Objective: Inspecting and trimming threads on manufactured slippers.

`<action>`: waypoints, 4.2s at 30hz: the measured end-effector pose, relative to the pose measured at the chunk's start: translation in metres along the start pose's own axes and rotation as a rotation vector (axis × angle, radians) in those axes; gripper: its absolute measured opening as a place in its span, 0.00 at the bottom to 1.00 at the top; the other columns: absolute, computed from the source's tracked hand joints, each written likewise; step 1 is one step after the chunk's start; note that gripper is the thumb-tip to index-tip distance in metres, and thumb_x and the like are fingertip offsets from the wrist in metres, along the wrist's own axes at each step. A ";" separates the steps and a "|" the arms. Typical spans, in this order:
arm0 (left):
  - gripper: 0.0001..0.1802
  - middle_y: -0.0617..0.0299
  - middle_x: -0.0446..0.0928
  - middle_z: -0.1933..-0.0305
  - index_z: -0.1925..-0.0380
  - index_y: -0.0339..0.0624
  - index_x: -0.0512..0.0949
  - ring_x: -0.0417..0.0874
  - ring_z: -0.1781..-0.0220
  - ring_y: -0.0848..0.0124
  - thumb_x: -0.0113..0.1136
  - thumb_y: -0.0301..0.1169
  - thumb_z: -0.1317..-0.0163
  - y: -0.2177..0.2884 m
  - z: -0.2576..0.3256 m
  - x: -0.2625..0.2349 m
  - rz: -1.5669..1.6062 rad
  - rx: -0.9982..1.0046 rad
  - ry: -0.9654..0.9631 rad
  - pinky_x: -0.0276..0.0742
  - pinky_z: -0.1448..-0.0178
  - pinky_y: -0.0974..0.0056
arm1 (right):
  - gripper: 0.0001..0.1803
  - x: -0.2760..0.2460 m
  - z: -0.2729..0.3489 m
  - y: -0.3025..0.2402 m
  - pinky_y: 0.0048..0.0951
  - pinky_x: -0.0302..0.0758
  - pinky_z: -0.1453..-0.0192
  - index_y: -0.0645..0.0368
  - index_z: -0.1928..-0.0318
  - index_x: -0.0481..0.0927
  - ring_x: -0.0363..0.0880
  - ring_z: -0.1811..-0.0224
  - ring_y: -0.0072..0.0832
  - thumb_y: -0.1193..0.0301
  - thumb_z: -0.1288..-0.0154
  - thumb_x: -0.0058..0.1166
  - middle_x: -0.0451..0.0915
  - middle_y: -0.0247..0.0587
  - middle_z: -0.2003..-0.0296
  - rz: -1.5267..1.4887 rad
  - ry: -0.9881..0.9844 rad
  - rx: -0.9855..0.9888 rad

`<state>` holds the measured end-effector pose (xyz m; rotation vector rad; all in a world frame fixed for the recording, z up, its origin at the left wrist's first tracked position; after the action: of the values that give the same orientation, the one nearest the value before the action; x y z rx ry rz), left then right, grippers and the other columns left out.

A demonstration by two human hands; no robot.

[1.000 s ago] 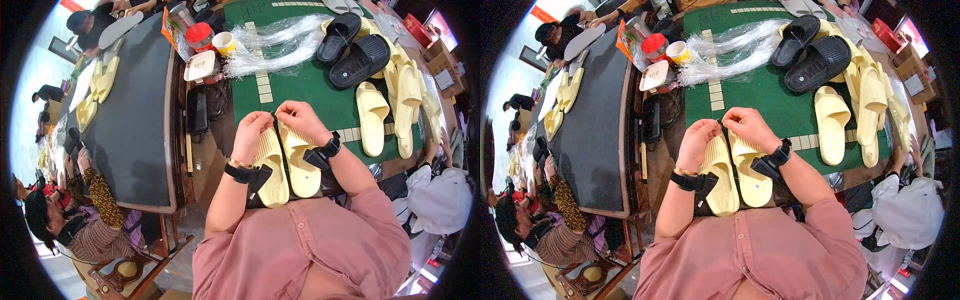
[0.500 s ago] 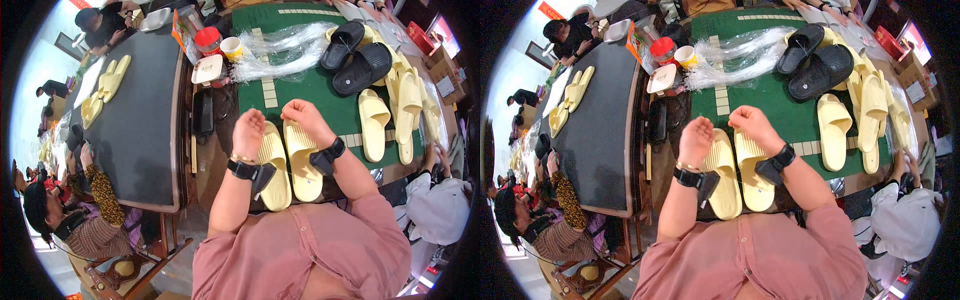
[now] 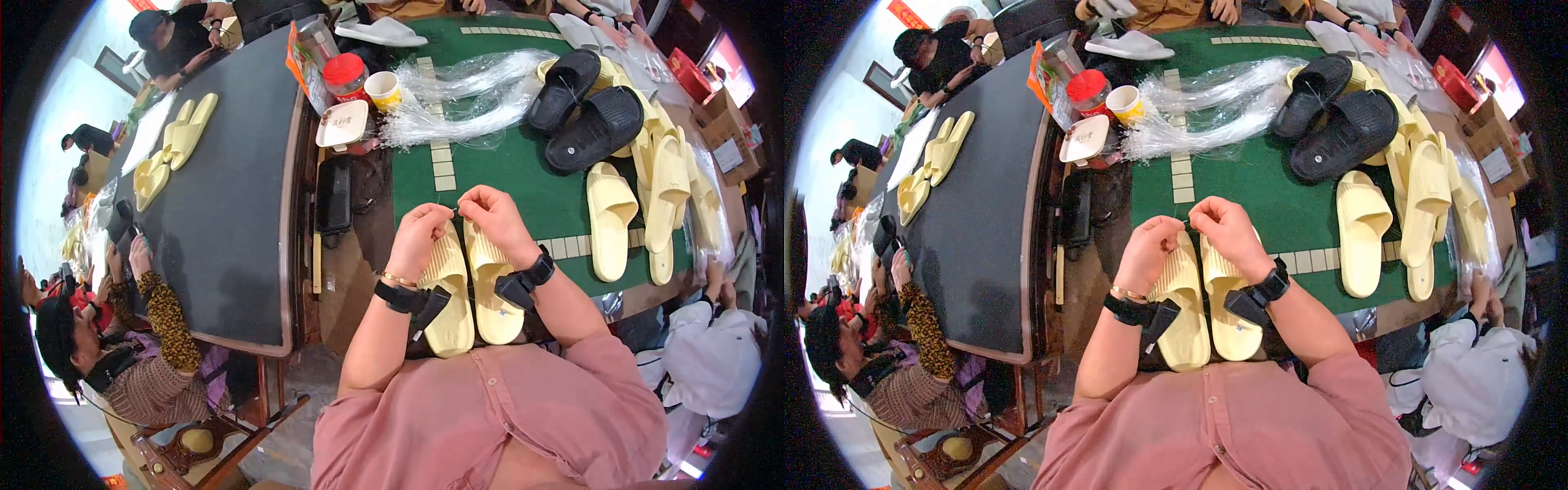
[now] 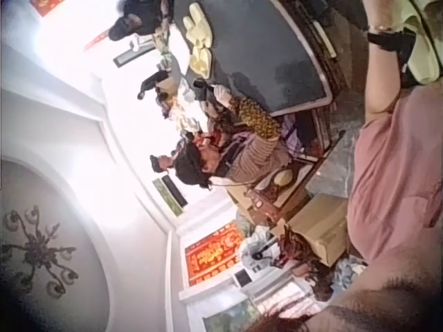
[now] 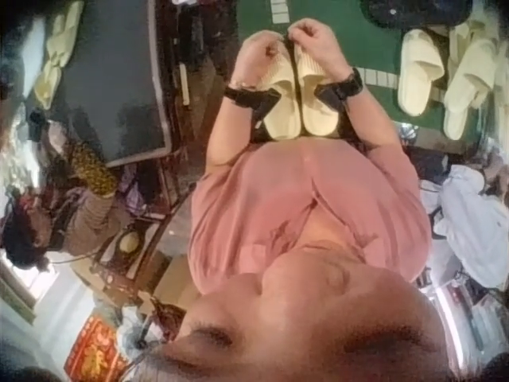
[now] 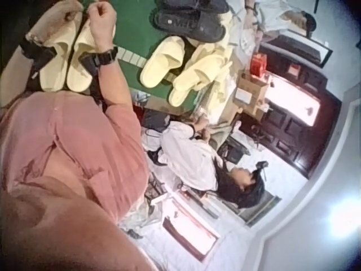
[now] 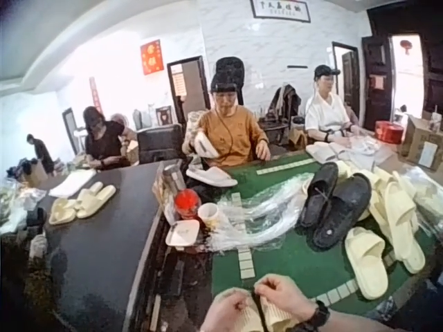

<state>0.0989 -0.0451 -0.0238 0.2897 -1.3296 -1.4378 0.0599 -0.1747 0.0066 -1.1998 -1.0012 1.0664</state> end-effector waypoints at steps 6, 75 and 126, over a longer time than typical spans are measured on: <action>0.03 0.72 0.71 0.76 0.70 0.37 0.80 0.67 0.74 0.82 0.59 0.25 0.40 0.001 0.001 0.001 -0.072 0.044 0.038 0.60 0.69 0.75 | 0.08 -0.001 0.002 -0.005 0.20 0.72 0.64 0.66 0.62 0.80 0.75 0.68 0.15 0.72 0.36 0.55 0.81 0.31 0.71 0.124 0.034 -0.041; 0.06 0.72 0.74 0.71 0.68 0.37 0.76 0.72 0.69 0.83 0.58 0.29 0.36 0.002 0.002 0.006 -0.293 0.209 0.023 0.70 0.64 0.74 | 0.04 0.002 0.007 -0.008 0.19 0.68 0.67 0.63 0.69 0.76 0.68 0.72 0.12 0.76 0.38 0.55 0.74 0.25 0.74 0.220 0.052 -0.071; 0.07 0.70 0.76 0.71 0.68 0.36 0.77 0.74 0.67 0.82 0.58 0.29 0.37 0.001 0.002 0.008 -0.411 0.222 0.037 0.72 0.63 0.73 | 0.04 -0.002 0.006 -0.008 0.19 0.68 0.66 0.63 0.68 0.76 0.69 0.71 0.14 0.76 0.37 0.55 0.74 0.26 0.74 0.167 0.069 -0.109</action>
<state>0.0946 -0.0498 -0.0189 0.7684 -1.4570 -1.6091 0.0541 -0.1756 0.0147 -1.4197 -0.9278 1.1038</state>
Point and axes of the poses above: each hand's wrist, its own z-axis away from the middle knuckle, its own x-axis out of the palm, y = z × x, the point moved 10 cm from there along -z, towards the middle knuckle
